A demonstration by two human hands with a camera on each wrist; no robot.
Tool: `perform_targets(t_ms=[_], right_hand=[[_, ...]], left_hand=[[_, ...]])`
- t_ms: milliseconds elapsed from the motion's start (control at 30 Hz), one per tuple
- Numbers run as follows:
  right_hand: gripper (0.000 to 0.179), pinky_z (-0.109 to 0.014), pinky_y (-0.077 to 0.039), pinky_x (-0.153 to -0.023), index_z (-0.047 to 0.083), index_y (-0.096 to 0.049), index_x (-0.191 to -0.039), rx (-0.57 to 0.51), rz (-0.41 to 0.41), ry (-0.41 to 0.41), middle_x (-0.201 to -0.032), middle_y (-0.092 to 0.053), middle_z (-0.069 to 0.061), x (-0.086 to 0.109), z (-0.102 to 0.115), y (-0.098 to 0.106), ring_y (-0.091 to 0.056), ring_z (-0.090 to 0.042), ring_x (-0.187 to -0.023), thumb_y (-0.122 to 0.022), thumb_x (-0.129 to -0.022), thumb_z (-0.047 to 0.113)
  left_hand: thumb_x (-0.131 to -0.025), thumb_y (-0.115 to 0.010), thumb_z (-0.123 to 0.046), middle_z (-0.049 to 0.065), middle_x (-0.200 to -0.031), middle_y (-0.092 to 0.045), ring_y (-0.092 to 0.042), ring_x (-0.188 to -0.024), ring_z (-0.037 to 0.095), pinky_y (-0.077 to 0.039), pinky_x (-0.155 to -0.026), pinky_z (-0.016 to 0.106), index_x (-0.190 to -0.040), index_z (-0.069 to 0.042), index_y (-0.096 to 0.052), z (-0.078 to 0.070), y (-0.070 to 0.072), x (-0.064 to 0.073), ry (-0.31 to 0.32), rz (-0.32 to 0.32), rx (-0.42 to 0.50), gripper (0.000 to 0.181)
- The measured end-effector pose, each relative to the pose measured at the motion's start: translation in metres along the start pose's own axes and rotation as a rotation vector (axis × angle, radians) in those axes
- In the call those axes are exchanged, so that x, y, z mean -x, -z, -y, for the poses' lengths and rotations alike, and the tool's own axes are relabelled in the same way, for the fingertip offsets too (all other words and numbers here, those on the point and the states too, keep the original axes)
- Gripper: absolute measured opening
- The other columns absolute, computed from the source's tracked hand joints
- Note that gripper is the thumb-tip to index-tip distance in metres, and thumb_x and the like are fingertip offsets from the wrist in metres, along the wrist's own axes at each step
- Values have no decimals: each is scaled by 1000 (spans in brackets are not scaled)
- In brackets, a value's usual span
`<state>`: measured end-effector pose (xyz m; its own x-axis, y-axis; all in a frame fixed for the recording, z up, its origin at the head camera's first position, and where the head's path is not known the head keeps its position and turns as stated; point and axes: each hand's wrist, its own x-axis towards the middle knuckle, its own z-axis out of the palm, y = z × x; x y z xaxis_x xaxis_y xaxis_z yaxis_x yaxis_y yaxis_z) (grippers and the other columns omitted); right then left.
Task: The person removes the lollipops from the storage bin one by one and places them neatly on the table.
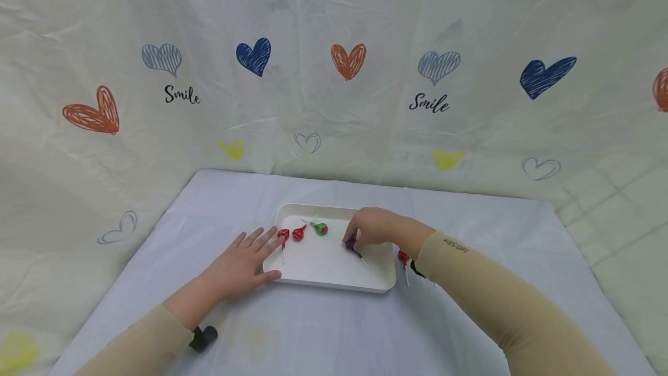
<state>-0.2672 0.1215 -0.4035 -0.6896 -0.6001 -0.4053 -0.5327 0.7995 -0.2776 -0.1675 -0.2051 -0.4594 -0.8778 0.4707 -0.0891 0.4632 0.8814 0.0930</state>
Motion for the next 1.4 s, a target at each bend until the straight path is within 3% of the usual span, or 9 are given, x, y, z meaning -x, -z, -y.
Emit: perform_targets(t_ms=[367,600,700,900,1200,1400], right_hand=[[28,-35,-49,-96,23,-77,-115,-31,-59,65,-100,-71,16,11,-9,14,-64,-15,-106,-78,-87,21],[30,-31,-51,-82,25,-76,-116,-62,-130,56,-101,-71,17,24,-22,20,-60,-8,-90,-78,-87,25],[30,-31,-50,-74,25,-75,-118,-99,-159,47,-103,-71,16,33,-28,23,-57,-11,-83,-77,-88,25],[32,-30,-47,-60,26,-74,-120,-147,-217,-6,-103,-69,14,55,-44,25,-51,-16,-73,-77,-88,28],[33,-31,-48,-64,26,-74,-120,-212,-255,-116,-106,-71,9,95,-79,13,-53,-17,-80,-77,-88,32],[36,-30,-44,-61,21,-74,-121,-232,-274,-170,-108,-72,2,127,-105,2,-50,-16,-75,-76,-88,33]], left_hand=[[-92,-45,-72,0,-166,-13,-13,-151,32,-11,-119,57,-159,-26,-22,0,-2,1,-6,-7,10,85],[-91,-46,-72,3,-166,-16,-15,-150,34,-13,-118,60,-159,-24,-25,1,-4,0,-20,-30,21,86],[-90,-45,-74,2,-166,-15,-14,-151,33,-12,-119,59,-159,-25,-24,2,-4,0,-16,-28,18,87],[-91,-41,-75,-2,-166,-12,-12,-151,31,-11,-120,57,-159,-27,-22,3,-5,0,-15,-29,20,86],[-91,-46,-71,2,-166,-15,-13,-151,34,-12,-119,59,-159,-25,-24,0,0,1,-20,-21,23,85],[-91,-44,-73,2,-166,-15,-13,-151,33,-11,-119,59,-159,-25,-24,0,1,2,-19,-22,17,86]])
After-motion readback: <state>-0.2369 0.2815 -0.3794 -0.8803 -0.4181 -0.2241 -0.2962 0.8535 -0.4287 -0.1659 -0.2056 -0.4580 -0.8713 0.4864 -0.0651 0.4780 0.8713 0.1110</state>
